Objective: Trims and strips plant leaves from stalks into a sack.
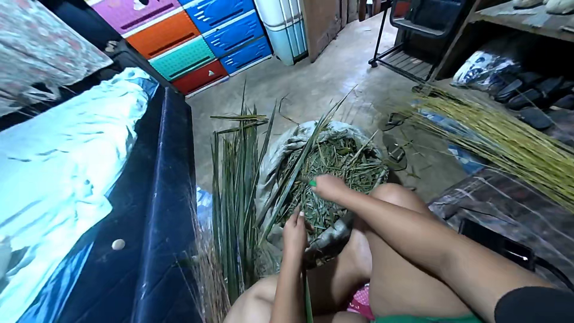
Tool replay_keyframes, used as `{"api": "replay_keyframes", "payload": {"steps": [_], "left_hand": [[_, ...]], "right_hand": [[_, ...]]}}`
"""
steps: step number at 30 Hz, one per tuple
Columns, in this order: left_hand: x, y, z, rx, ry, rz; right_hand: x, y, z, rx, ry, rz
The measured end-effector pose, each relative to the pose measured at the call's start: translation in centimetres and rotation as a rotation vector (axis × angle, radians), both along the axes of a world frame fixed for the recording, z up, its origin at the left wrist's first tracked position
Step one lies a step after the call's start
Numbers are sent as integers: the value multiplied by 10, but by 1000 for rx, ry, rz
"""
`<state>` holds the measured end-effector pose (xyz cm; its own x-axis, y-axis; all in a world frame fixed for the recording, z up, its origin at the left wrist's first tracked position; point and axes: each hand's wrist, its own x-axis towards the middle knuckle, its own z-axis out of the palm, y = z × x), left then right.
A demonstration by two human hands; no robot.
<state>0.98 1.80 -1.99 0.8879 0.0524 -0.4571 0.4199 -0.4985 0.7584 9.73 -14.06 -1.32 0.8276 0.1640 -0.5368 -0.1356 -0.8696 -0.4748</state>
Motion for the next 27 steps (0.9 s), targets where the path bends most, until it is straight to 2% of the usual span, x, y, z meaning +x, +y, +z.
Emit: {"api": "replay_keyframes", "payload": {"steps": [3, 5, 8, 10, 12, 17, 21, 23, 27], "left_hand": [[3, 3, -4, -117, -16, 59], [4, 4, -3, -250, 8, 115], [2, 7, -3, -458, 84, 141], [0, 8, -4, -511, 105, 129], [-1, 7, -5, -524, 110, 132], [0, 3, -10, -467, 83, 162], [-4, -5, -10, -411, 60, 125], [-8, -10, -11, -372, 66, 80], [-14, -18, -11, -307, 100, 12]], "right_hand": [[-28, 11, 5, 85, 39, 163], [-34, 15, 5, 44, 33, 196], [-11, 3, 2, -12, 14, 44], [7, -11, -3, -16, 22, -93], [14, -18, -2, 19, 29, -153], [-15, 1, 0, 316, 128, -37], [-10, 0, -7, 536, 273, -234], [-3, -4, -14, 533, 269, -279], [1, -3, -24, 339, 273, -221]]}}
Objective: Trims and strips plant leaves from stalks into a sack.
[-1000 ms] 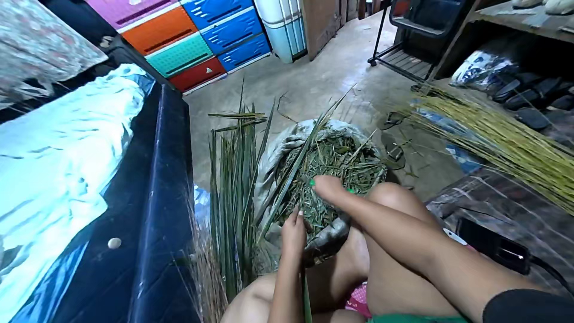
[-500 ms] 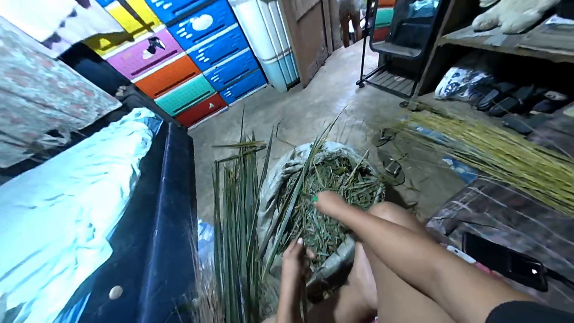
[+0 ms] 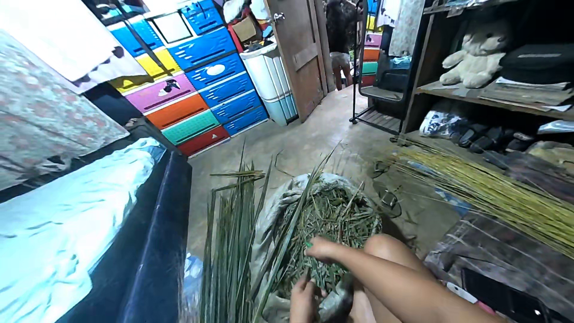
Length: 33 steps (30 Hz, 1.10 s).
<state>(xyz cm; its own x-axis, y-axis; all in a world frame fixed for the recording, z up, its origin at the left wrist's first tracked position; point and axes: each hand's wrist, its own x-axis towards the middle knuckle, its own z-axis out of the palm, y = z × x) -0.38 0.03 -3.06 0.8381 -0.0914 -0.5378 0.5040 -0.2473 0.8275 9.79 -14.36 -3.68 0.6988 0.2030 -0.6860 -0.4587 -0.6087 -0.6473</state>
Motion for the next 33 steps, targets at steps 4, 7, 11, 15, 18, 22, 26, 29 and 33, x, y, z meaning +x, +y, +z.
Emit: {"api": "replay_keyframes", "payload": {"steps": [4, 7, 11, 15, 18, 22, 26, 29, 33], "left_hand": [[-1, 0, 0, 10, 15, -39], [-2, 0, 3, 20, 13, -61], [-2, -1, 5, 73, -31, -80], [6, 8, -3, 225, -60, -50], [13, 20, -17, 308, -62, -5], [16, 23, -13, 372, -61, 30], [16, 19, -10, 388, -90, -32], [14, 14, -6, 363, -107, -67], [11, 10, 3, 362, -84, -92]], "right_hand": [[-1, 1, 5, 20, -81, -69], [7, -11, 8, 42, -190, -240], [10, -18, 6, 22, -265, -266], [-11, -5, 18, 9, -194, 104], [-21, 5, 18, 43, -172, 335], [-40, 21, 19, -93, -243, 515], [-41, 32, 26, -352, -324, 492], [-28, 29, 26, -461, -352, 371], [-4, 15, 20, -509, -301, 238]]}}
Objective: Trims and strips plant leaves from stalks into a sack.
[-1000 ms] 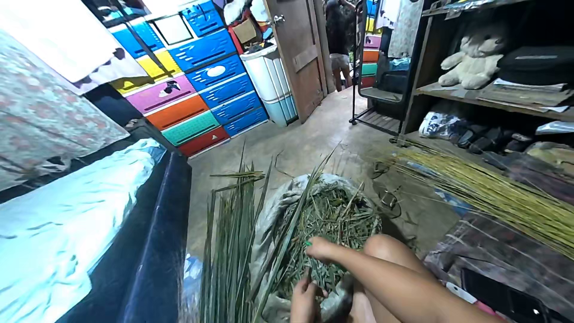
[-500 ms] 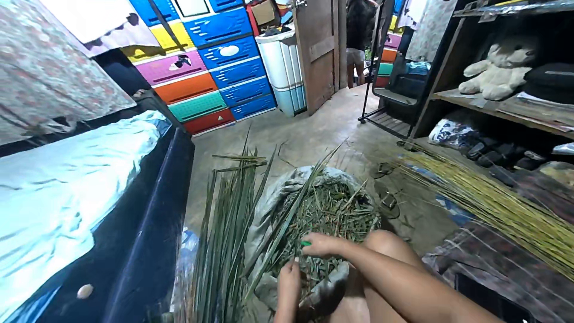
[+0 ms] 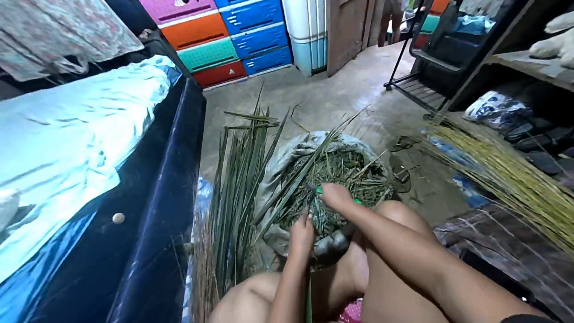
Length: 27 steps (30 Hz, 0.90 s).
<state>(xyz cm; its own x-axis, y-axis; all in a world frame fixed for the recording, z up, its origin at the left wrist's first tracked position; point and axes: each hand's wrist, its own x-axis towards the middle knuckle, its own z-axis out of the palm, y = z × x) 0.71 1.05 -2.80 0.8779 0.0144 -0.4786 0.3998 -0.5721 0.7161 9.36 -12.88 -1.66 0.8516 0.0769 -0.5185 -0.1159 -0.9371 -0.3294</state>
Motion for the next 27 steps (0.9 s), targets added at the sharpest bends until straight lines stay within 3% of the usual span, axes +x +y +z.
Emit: {"api": "replay_keyframes", "payload": {"steps": [6, 9, 14, 17, 23, 27], "left_hand": [[6, 7, -5, 47, -10, 35], [8, 9, -5, 66, 38, 61], [5, -2, 3, 46, 74, -10], [3, -4, 3, 56, 50, -24], [10, 4, 2, 94, 29, 32], [8, 3, 0, 61, 38, 11]], "right_hand": [[-32, 17, 2, 205, 165, 196], [-38, 20, 4, 166, 176, 237], [-7, 8, -5, 5, 58, 70], [7, -1, 0, 28, 58, -10], [-33, 13, 6, 232, 235, 203], [-25, 12, -4, 78, 122, 143]]}}
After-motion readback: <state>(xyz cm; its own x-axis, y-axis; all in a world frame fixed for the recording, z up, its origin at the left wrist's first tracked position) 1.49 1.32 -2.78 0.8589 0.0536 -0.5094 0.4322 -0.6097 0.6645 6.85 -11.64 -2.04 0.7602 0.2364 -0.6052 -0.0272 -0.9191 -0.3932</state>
